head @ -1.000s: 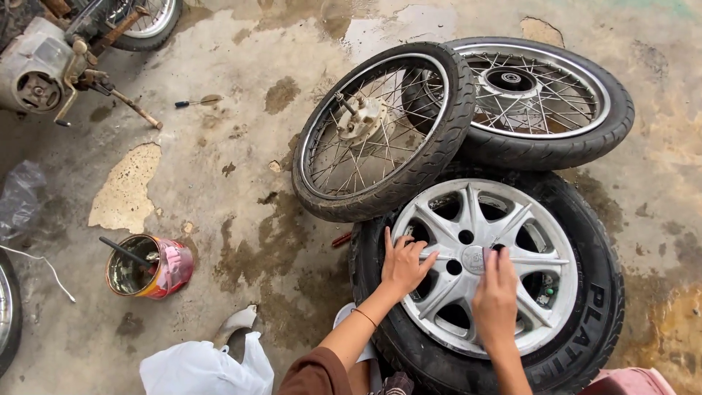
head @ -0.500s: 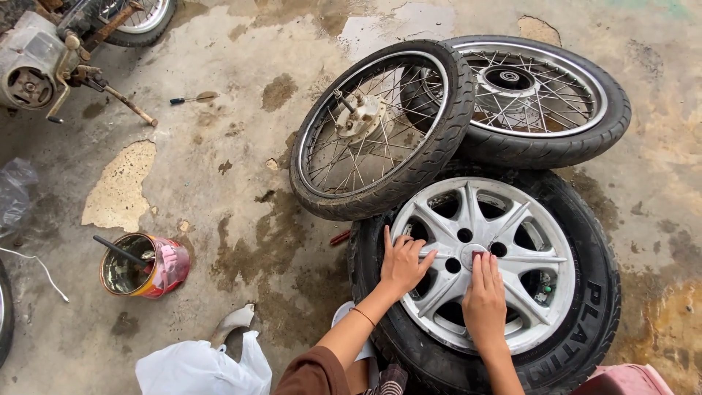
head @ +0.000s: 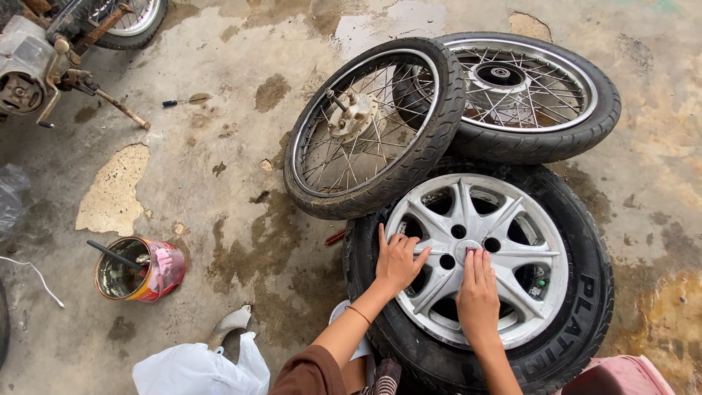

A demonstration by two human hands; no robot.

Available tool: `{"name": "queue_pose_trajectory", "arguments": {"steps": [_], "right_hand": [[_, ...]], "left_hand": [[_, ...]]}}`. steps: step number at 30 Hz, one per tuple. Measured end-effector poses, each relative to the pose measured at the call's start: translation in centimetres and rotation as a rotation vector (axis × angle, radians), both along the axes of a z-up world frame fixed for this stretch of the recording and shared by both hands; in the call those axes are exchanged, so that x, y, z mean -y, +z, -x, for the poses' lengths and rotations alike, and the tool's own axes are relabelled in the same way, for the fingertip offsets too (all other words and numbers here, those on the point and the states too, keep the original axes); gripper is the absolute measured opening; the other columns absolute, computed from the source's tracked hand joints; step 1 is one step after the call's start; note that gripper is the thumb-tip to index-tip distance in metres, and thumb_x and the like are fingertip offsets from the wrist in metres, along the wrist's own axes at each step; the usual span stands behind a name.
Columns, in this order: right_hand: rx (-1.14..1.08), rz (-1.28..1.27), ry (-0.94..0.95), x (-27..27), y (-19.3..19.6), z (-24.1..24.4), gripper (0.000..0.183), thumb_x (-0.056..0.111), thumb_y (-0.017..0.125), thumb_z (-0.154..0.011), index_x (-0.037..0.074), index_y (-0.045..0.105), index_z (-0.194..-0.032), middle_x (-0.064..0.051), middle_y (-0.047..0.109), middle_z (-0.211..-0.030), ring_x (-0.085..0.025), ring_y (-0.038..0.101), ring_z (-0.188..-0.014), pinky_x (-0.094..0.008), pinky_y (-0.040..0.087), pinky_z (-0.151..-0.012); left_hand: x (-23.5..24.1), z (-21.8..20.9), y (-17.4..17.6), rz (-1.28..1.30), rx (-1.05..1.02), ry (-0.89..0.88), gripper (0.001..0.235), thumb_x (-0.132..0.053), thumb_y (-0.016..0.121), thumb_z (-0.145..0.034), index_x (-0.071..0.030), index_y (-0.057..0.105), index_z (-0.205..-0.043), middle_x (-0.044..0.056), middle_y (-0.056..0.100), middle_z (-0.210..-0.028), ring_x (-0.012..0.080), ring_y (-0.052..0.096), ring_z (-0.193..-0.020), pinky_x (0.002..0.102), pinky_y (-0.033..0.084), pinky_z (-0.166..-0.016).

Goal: The person is manually sanding the surface of a silver alloy wheel rim using a small piece of sandpaper and water from a bucket.

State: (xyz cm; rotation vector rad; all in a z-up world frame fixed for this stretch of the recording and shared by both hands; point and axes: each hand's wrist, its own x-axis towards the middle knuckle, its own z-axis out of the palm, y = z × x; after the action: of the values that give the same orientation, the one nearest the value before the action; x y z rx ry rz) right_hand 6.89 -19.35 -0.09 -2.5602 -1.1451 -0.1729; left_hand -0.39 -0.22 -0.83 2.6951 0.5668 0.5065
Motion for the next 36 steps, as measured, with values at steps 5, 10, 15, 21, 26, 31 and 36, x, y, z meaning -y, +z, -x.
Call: {"name": "queue_pose_trajectory", "arguments": {"steps": [5,10,15,21,26,31,36], "right_hand": [[0.019,-0.001,-0.01,-0.2,0.0,0.2,0.072,-0.013,0.042,-0.084,-0.004,0.038,-0.155,-0.023,0.038,-0.163,-0.036,0.033,-0.155,-0.049,0.033,-0.124],[0.029,-0.008,-0.009,-0.3,0.1,0.2,0.072,-0.014,0.041,-0.084,-0.005,0.037,-0.155,-0.024,0.038,-0.162,-0.036,0.033,-0.154,-0.046,0.032,-0.125],[0.063,-0.032,0.0,-0.4,0.0,0.2,0.07,-0.014,0.042,-0.083,-0.007,0.04,-0.153,-0.026,0.041,-0.16,-0.038,0.036,-0.152,-0.045,0.033,-0.126],[0.093,-0.035,-0.01,-0.5,0.4,0.3,0.071,-0.014,0.04,-0.081,-0.006,0.043,-0.152,-0.025,0.043,-0.159,-0.038,0.039,-0.151,-0.045,0.035,-0.124],[0.001,-0.033,-0.011,-0.3,1.0,-2.1,0.082,-0.006,0.06,-0.072,0.0,0.042,-0.152,-0.021,0.047,-0.155,-0.035,0.042,-0.147,-0.041,0.037,-0.119],[0.126,-0.087,-0.059,-2.4,1.3,-4.9,0.065,-0.003,0.051,-0.084,0.002,0.05,-0.149,-0.018,0.052,-0.154,-0.031,0.046,-0.146,-0.038,0.039,-0.117],[0.157,0.011,0.0,-2.5,-1.0,-1.8,0.063,-0.007,0.045,-0.085,-0.006,0.043,-0.148,-0.026,0.047,-0.153,-0.039,0.04,-0.147,-0.047,0.036,-0.122]], "left_hand": [[0.0,0.1,0.1,-0.019,-0.005,0.0,0.049,-0.048,0.05,-0.103,-0.006,0.074,-0.108,0.009,0.074,-0.089,0.0269,0.065,-0.097,0.067,0.014,-0.122],[0.0,0.0,0.4,-0.016,0.023,-0.005,0.045,-0.046,0.053,-0.102,-0.005,0.073,-0.105,0.01,0.073,-0.084,0.0275,0.065,-0.093,0.068,0.017,-0.121],[0.0,0.0,0.0,-0.017,0.047,-0.002,0.046,-0.045,0.053,-0.102,-0.004,0.074,-0.106,0.009,0.074,-0.086,0.0268,0.065,-0.092,0.068,0.016,-0.121],[-0.1,-0.1,0.3,0.015,0.014,-0.007,0.048,-0.045,0.053,-0.102,-0.003,0.075,-0.107,0.012,0.075,-0.09,0.0288,0.066,-0.095,0.069,0.015,-0.121],[0.0,0.0,-0.4,-0.004,0.024,-0.02,0.046,-0.047,0.053,-0.101,-0.007,0.074,-0.107,0.012,0.075,-0.09,0.0268,0.068,-0.097,0.069,0.016,-0.119],[-0.2,-0.4,-1.4,-0.012,0.049,0.026,0.048,-0.052,0.051,-0.103,-0.01,0.072,-0.106,0.01,0.077,-0.086,0.0225,0.07,-0.098,0.069,0.011,-0.12],[0.1,-0.3,0.1,0.009,0.036,-0.021,0.047,-0.046,0.052,-0.102,-0.005,0.074,-0.109,0.009,0.075,-0.095,0.0266,0.067,-0.095,0.068,0.015,-0.12]]}}
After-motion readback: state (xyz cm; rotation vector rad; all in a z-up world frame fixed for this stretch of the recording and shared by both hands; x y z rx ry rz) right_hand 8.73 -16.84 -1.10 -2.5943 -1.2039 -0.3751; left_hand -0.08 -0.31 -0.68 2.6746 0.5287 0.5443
